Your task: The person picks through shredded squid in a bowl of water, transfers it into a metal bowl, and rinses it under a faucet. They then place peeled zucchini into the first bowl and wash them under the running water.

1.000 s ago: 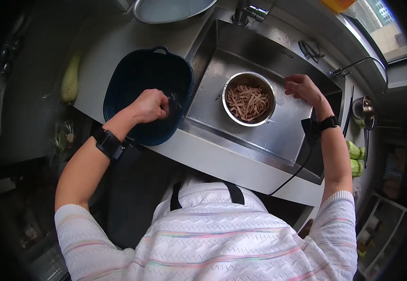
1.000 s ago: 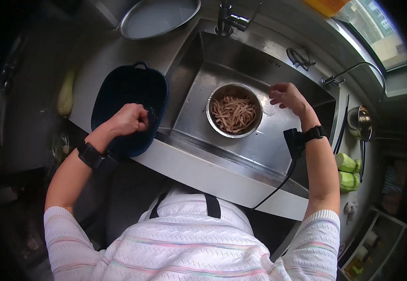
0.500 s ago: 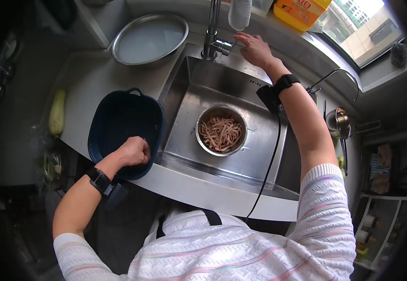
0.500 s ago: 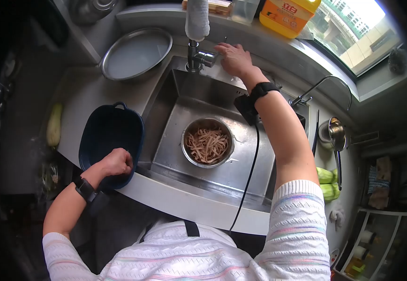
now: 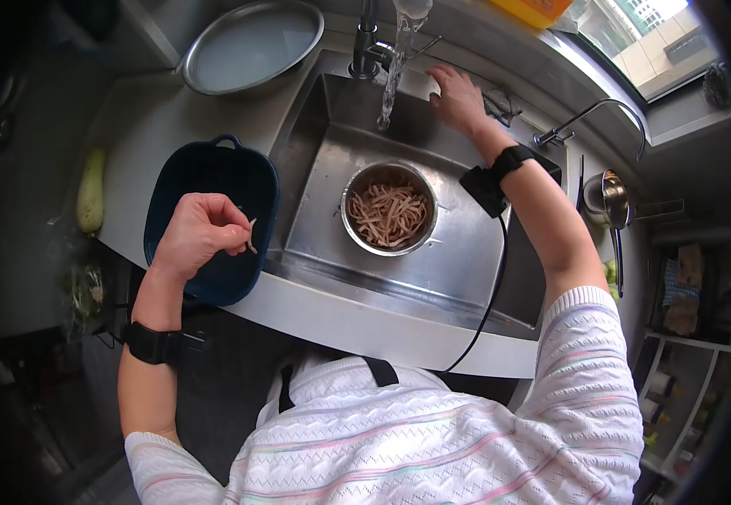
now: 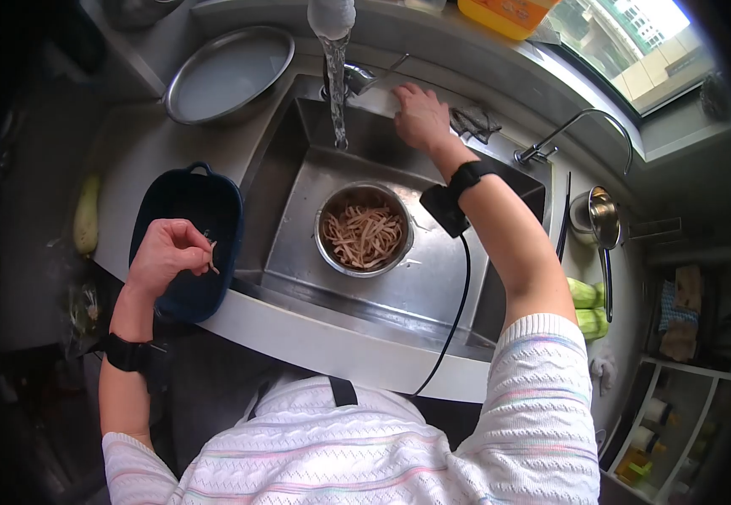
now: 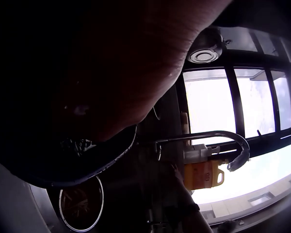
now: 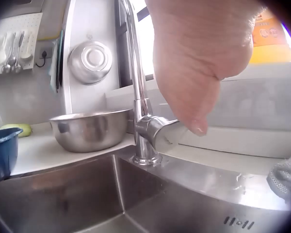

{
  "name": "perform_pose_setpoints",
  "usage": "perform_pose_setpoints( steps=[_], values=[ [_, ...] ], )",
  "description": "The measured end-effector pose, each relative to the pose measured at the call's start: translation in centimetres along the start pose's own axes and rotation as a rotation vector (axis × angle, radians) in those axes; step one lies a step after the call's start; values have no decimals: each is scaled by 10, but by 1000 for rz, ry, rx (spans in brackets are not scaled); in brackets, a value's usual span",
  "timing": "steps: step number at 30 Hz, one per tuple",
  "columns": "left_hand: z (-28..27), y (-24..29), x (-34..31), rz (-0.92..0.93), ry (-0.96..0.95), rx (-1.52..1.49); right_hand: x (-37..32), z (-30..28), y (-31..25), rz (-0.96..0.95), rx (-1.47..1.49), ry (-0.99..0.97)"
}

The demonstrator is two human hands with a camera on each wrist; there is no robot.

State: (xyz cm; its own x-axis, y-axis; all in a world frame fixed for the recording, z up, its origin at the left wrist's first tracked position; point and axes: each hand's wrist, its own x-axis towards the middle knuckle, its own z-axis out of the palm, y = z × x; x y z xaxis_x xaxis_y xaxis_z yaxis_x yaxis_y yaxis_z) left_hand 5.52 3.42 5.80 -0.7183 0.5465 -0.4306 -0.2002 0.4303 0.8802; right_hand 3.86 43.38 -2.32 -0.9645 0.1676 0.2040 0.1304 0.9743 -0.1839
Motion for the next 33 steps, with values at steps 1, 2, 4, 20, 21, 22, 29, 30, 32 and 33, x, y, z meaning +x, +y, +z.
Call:
perform_pose_setpoints(
  steps=[1, 2, 4, 20, 21, 22, 29, 30, 32, 33],
  values=[
    [10, 6, -1, 82, 9, -75, -17, 18, 12, 104, 79, -155],
    [21, 11, -1, 164, 19, -150, -39, 46, 30, 207, 160, -310],
    [46, 17, 5, 234, -12, -181, -95, 74, 35, 432, 323, -678],
    [129, -73, 40, 477, 125, 475, -126, 111, -29, 293, 164, -391],
    [124, -75, 30, 474, 131, 469, -119, 91, -43, 151, 90, -444],
    [120, -78, 20, 434, 111, 537, -120, 99, -50, 142, 85, -450],
    [110, -119, 7, 565, 235, 569, -115, 148, -98, -122, -49, -673],
    [111, -124, 10, 559, 247, 568, -112, 159, -97, -136, -50, -675],
    [111, -131, 17, 570, 306, 467, -98, 176, -87, -161, -42, -665],
    [111, -132, 18, 570, 314, 465, -92, 178, -84, -168, -45, -664]
  ],
)
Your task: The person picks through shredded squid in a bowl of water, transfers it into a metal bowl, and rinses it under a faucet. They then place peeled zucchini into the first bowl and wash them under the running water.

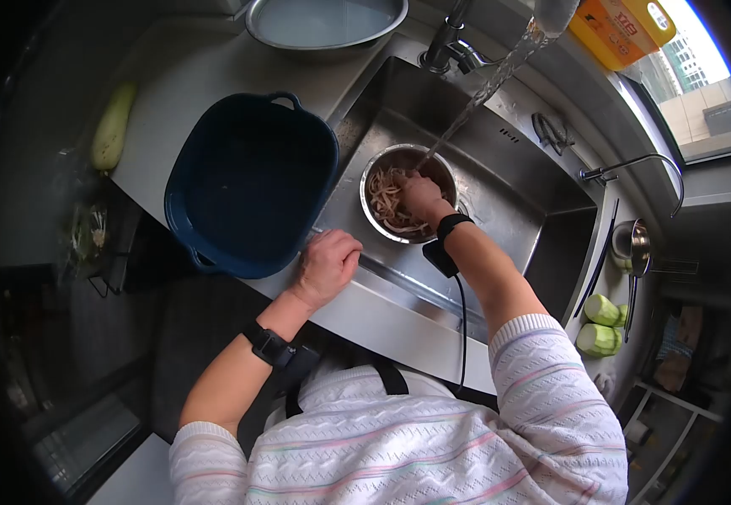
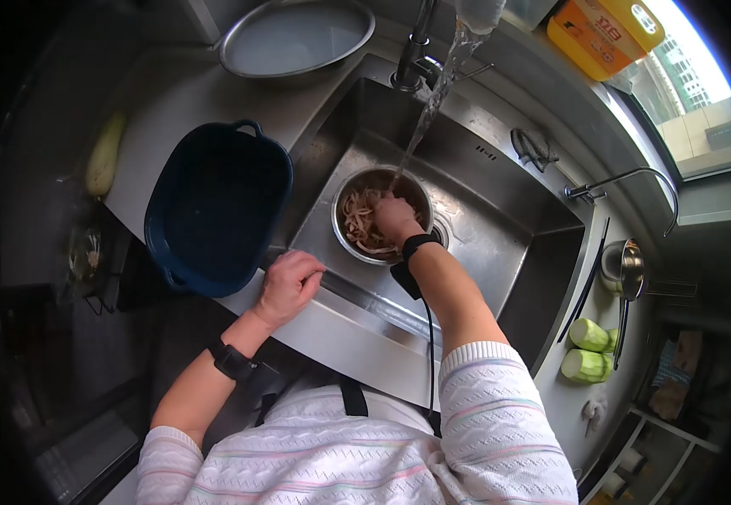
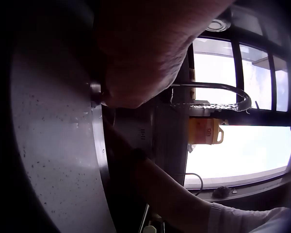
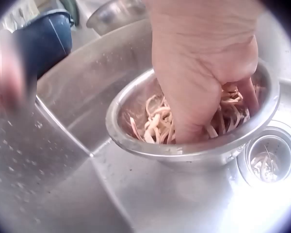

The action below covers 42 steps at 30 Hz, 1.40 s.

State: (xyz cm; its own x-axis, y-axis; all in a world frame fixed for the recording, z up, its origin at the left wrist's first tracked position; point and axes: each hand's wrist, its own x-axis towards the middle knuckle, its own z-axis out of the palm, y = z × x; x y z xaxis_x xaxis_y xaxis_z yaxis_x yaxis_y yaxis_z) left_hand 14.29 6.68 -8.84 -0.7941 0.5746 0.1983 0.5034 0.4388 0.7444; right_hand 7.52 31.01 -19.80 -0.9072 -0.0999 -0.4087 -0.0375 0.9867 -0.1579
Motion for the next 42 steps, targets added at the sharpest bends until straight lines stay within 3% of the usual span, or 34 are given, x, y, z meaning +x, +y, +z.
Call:
perform_pose_setpoints(
  steps=[2, 5, 6, 7, 9, 13, 15, 16, 17, 19, 21, 23, 24, 25, 27, 28, 31, 33, 36, 37, 40, 42],
  values=[
    [5, 0, -1, 34, 80, 46, 3, 0, 12, 43, 255, 33],
    [8, -1, -3, 56, 142, 67, -11, -24, 14, 44, 344, 76],
    [9, -1, -2, 58, 143, 57, -8, -17, 22, 9, 356, 218],
    [8, 0, -2, 60, 137, 64, -1, -9, 28, 13, 352, 217],
    [6, 0, -1, 62, 129, 72, 13, 3, 37, 149, 607, 210],
    [6, 1, 0, 79, 139, 70, -17, -9, -19, 150, 269, 173],
    [6, 1, -1, 98, 151, 67, -15, 4, -23, 132, 69, 4],
    [6, 1, -1, 82, 140, 73, -11, 10, -20, 114, 19, 135],
    [6, 1, -2, 67, 130, 78, -5, 10, -7, 115, 19, 135],
    [5, 1, -2, 76, 143, 70, -2, -7, 16, -6, 279, 42],
    [6, 1, -2, 82, 157, 48, -9, -14, 26, -18, 324, 136],
    [6, 0, -3, 63, 159, 48, -10, -22, 38, 7, 579, 213],
    [6, 0, -3, 62, 165, 42, -11, -33, 38, 206, 657, 113],
    [6, 0, -3, 64, 157, 46, -11, -32, 35, 205, 652, 112],
    [5, 0, -3, 66, 149, 51, -16, -22, 19, 16, 428, 224],
    [5, 1, -3, 68, 145, 51, -22, -26, 1, 53, 271, 56],
    [5, -1, -2, 87, 156, 54, -30, -20, -37, 128, 8, -107],
    [6, 0, -3, 105, 168, 51, -18, 1, -29, 140, -29, -11],
    [4, -2, -3, 99, 169, 47, 2, 7, 14, 84, 325, 108],
    [4, -1, -3, 90, 160, 47, -1, -4, 20, 84, 320, 105],
    [5, -2, -4, 77, 155, 33, -7, -26, 39, 25, 688, -84],
    [6, -2, -4, 75, 158, 30, -12, -33, 38, 82, 669, -71]
  ],
)
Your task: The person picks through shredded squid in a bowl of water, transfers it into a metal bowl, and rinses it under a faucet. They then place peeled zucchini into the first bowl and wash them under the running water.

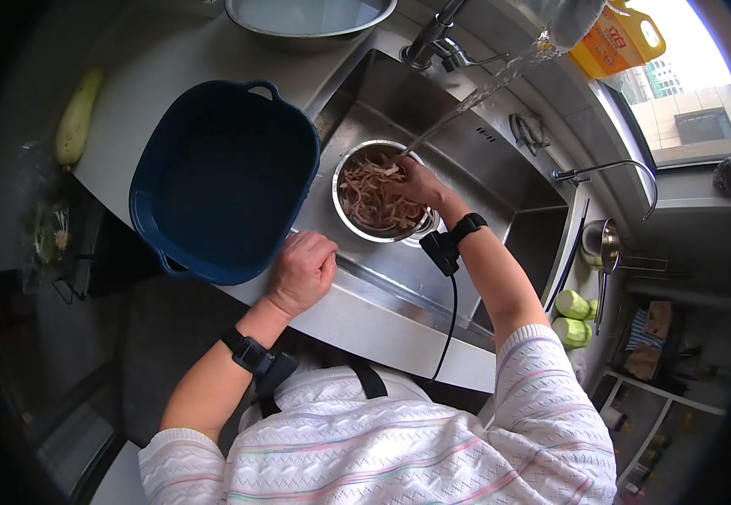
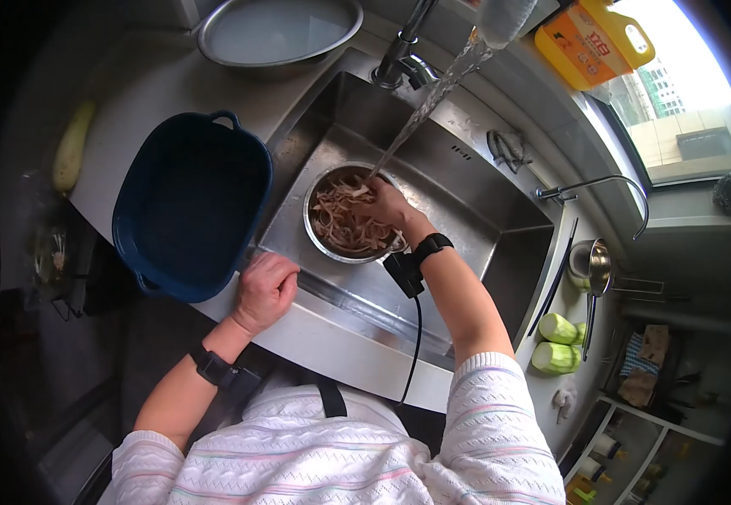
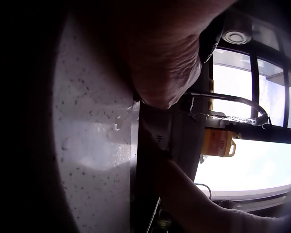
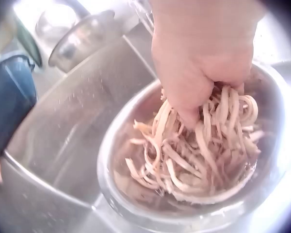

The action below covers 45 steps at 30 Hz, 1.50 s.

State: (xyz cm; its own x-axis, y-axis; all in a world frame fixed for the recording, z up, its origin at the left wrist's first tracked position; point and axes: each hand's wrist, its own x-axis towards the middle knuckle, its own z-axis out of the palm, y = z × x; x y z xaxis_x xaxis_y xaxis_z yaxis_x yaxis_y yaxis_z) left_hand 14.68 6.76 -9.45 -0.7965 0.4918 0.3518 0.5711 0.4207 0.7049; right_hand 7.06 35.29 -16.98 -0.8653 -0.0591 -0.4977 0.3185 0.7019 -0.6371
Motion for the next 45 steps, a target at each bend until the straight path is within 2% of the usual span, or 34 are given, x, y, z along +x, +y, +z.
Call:
perform_pose_setpoints(
  steps=[1, 3, 6, 10, 12, 13, 15, 17, 19, 20, 22, 23, 25, 26, 27, 28, 29, 31, 32, 33, 34, 35, 37, 39, 41, 44, 45],
  values=[
    [0, 0, 1, 4, 5, 1, -4, 0, -4, 46, -11, 33],
    [0, 1, 2, 14, 3, 5, -6, 26, -6, 15, -51, 58],
    [-2, 2, 3, 14, -26, 26, -12, 73, -22, 35, -625, 135],
    [-1, 3, 2, 14, -23, 25, 13, 57, -11, 71, -513, 149],
    [-1, 4, 3, 25, -19, 26, 28, 36, 21, -37, -314, 15],
    [-1, 4, 2, 18, -19, 26, 18, 26, 14, -36, -315, 22],
    [0, 4, 3, 13, -19, 23, 0, 10, 4, -98, 83, 116],
    [1, 4, 2, 32, 11, 19, 3, 10, 9, -74, 25, 107],
    [2, 4, 3, 34, 9, 21, -6, 20, -6, -111, -298, 311],
    [2, 4, 3, 35, 8, 24, -3, 25, -5, -109, -293, 316],
    [2, 5, 3, 26, -3, 26, 3, 32, -6, -203, -291, 135],
    [1, 4, 3, 16, -13, 28, 5, 30, -4, -206, -283, 143],
    [0, 4, 2, 16, -27, 36, -4, 6, -22, -97, -260, 46],
    [1, 4, 4, 11, -36, 36, -8, -1, -29, -96, -260, 63],
    [3, 6, 9, 29, -35, 35, -11, -6, -33, 10, -236, 161],
    [5, 8, 13, -114, -32, -48, -13, -9, -37, 116, -209, 256],
    [7, 11, 16, -259, -28, -129, -13, -10, -38, 114, -208, 269],
    [20, 13, 36, -306, 28, -163, -6, -9, -36, 35, 143, 416],
    [29, 13, 50, -364, 80, -203, -2, -6, -37, 106, 598, 349],
    [40, 13, 66, -540, 66, -383, -3, -6, -38, 98, 601, 357],
    [54, 11, 83, -715, 51, -566, -5, -6, -39, 100, 867, 308],
    [71, 3, 99, -773, 90, -660, -7, -6, -40, 101, 1129, 249],
    [93, 0, 130, -820, 129, -758, -7, -9, -36, 62, 1204, 212],
    [107, 3, 154, -1045, 166, -971, -11, -13, -34, 55, 1340, 141],
    [137, -26, 169, -1023, 152, -1011, -11, -16, -37, 58, 1332, 154],
    [156, -39, 176, -998, 83, -1107, -7, -16, -31, -19, 1411, 92],
    [160, -43, 176, -986, 33, -1163, -9, -18, -33, -12, 1311, 139]
  ],
)
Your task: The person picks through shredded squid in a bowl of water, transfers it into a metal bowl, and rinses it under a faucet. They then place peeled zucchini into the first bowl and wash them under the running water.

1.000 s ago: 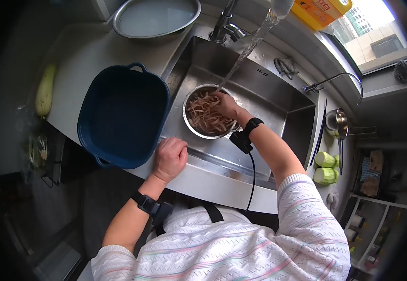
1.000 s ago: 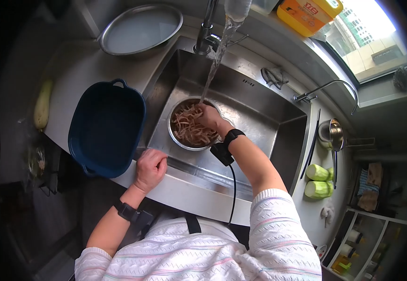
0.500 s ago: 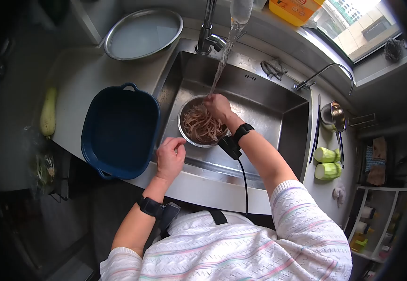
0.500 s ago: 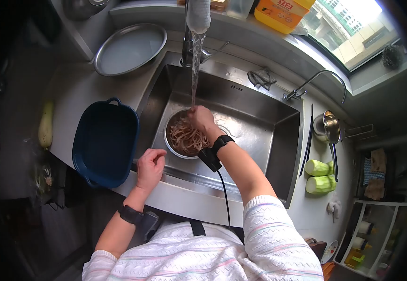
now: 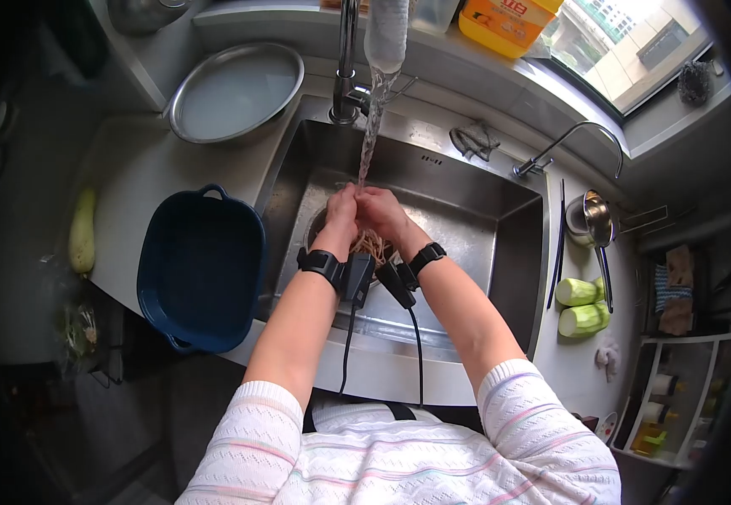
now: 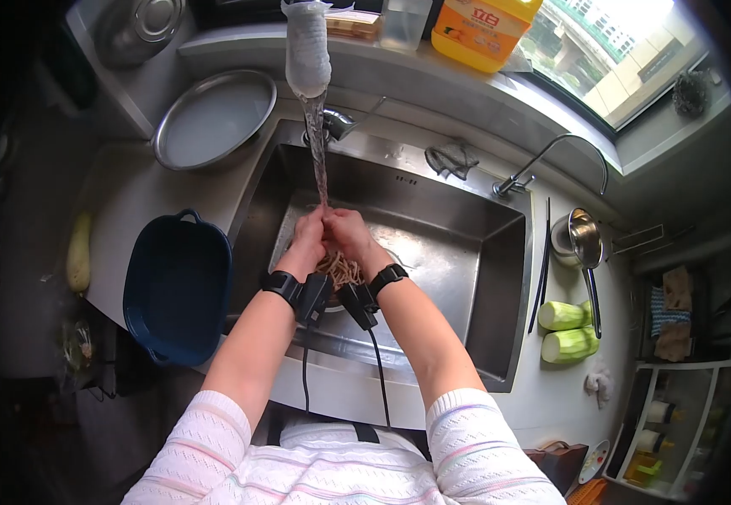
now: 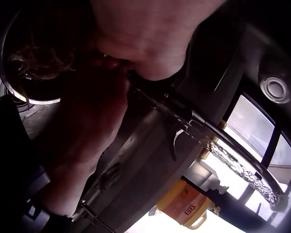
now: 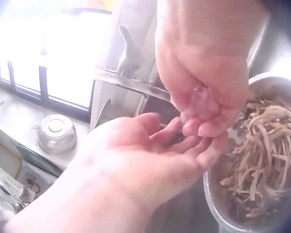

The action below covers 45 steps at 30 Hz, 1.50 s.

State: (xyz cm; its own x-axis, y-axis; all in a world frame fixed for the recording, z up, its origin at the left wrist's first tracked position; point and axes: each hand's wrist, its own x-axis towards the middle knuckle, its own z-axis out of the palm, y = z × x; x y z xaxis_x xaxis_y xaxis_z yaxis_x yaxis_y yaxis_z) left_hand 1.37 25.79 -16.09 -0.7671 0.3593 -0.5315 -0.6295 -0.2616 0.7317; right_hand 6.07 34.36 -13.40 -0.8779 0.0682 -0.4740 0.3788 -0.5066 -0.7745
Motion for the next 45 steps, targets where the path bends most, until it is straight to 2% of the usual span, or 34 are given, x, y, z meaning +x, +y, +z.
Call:
perform_pose_setpoints(
  steps=[4, 7, 9, 12, 16, 18, 19, 20, 21, 23, 25, 26, 28, 29, 30, 31, 33, 35, 36, 37, 38, 39, 41, 42, 44, 45],
  values=[
    [-8, -9, 4, -89, -18, 45, -17, 1, -7, 4, -272, 55],
    [-7, 0, -11, 8, -23, 178, -11, -6, 6, -66, -322, 16],
    [-2, 5, -23, 58, 64, 281, -11, -5, 8, -35, -256, 50],
    [-8, 0, -20, 157, -5, 361, -4, -4, 7, -1, -189, 100],
    [-7, 1, -20, 149, 48, 409, 4, 1, 4, -5, -239, 122],
    [-7, 2, -21, 286, 105, 677, 2, 2, 3, -1, -225, 112],
    [-7, 3, -25, 286, 109, 670, 1, 2, 3, 4, -207, 103],
    [-6, 3, -29, 360, 107, 855, 0, 1, 4, 9, -214, 102],
    [-2, 4, -38, 432, 102, 1042, 1, -3, 7, -20, -332, 98],
    [3, 7, -54, 396, 52, 1136, 9, -18, 14, -43, -449, 94],
    [-1, 1, -60, 352, 1, 1233, 13, -33, 21, -134, -1013, 69],
    [-5, -1, -62, 343, -5, 1295, 11, -38, 31, -124, -1010, 66],
    [-10, 8, -70, 345, -14, 1373, 0, -34, 45, -191, -1444, 13],
    [-13, 16, -81, 276, -80, 1409, -4, -32, 55, -199, -1595, -203],
    [-17, 21, -91, 205, -147, 1445, -10, -30, 75, -333, -1487, -181],
    [-27, 15, -95, 308, -90, 1457, -14, -24, 78, -301, -1559, -198],
    [-39, 17, -106, 253, -137, 1474, -10, -19, 77, -269, -1628, -211],
    [-49, 26, -121, 194, -178, 1487, 13, -21, 69, 33, -1670, -319],
    [-55, 26, -128, 287, -186, 1455, 12, -20, 62, 34, -1663, -317],
    [-59, 28, -135, 380, -193, 1415, 9, -21, 52, -97, -1501, -187],
    [-61, 30, -141, 374, -193, 1411, 3, -20, 46, -218, -1338, -64],
    [-62, 33, -149, 352, -204, 1380, 2, -23, 51, -212, -1339, -67],
    [-67, 35, -159, 336, -215, 1355, -1, -25, 62, -511, -1331, 65],
    [-68, 34, -162, 383, -225, 1393, -6, -21, 71, -519, -1334, 72],
    [-67, 35, -168, 439, -237, 1427, -20, -10, 93, -244, -1949, -180],
    [-65, 37, -174, 439, -239, 1418, -24, -8, 80, -244, -1955, -179]
  ],
)
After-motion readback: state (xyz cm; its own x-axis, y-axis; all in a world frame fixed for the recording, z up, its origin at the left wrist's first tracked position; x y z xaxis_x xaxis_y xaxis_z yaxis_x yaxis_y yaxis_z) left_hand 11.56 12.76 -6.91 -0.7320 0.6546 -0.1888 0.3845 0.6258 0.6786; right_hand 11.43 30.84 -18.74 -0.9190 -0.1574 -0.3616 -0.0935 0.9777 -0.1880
